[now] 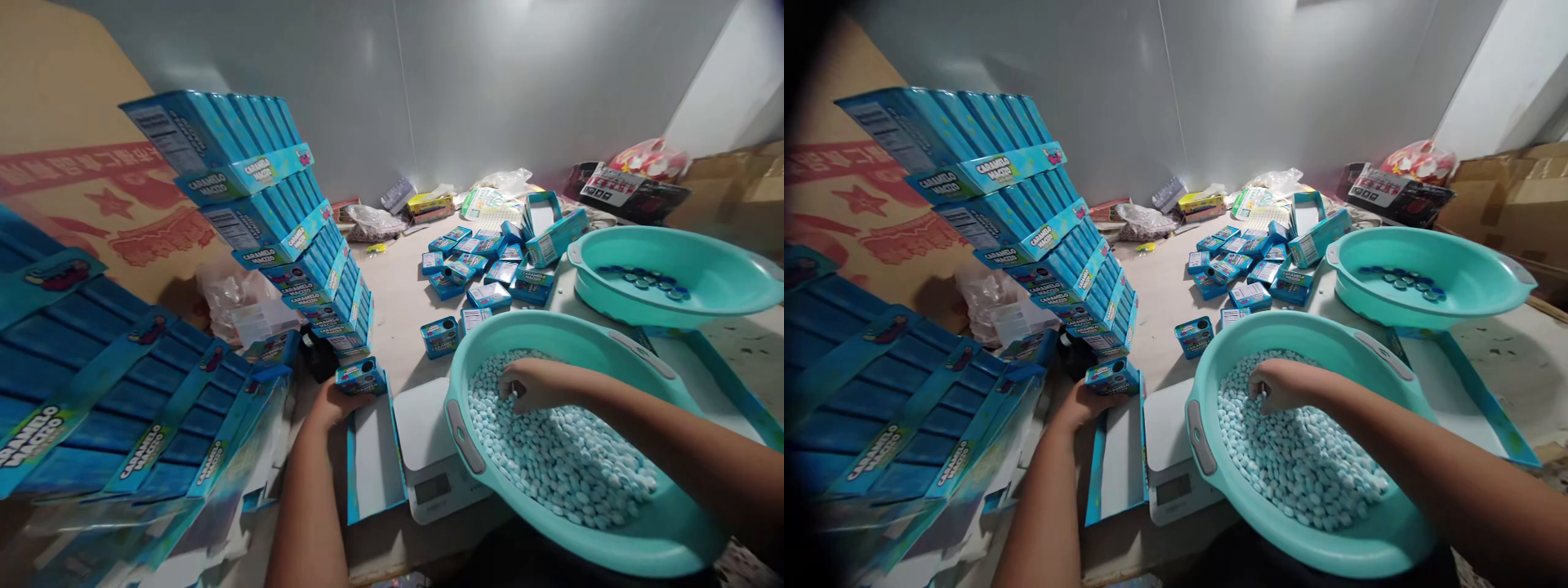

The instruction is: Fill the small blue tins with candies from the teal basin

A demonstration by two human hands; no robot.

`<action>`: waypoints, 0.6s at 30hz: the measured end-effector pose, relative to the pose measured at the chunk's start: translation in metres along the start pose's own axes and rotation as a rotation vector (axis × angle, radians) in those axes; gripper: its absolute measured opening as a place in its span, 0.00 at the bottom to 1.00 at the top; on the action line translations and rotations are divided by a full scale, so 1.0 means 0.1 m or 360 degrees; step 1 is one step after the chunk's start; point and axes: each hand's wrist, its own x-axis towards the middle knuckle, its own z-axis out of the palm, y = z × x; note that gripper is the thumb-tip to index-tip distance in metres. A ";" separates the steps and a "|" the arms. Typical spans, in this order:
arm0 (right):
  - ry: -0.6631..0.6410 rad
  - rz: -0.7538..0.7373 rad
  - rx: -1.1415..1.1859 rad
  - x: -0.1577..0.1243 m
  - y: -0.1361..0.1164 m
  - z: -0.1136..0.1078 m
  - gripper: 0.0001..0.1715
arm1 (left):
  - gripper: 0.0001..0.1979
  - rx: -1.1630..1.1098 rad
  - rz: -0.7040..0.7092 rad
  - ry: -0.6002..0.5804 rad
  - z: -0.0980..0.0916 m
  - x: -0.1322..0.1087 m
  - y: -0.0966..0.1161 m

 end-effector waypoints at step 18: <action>-0.0114 -0.0280 -0.0146 -0.23 -0.26 -0.07 0.46 | 0.46 0.0704 0.0511 0.0114 1.18 0.12 1.44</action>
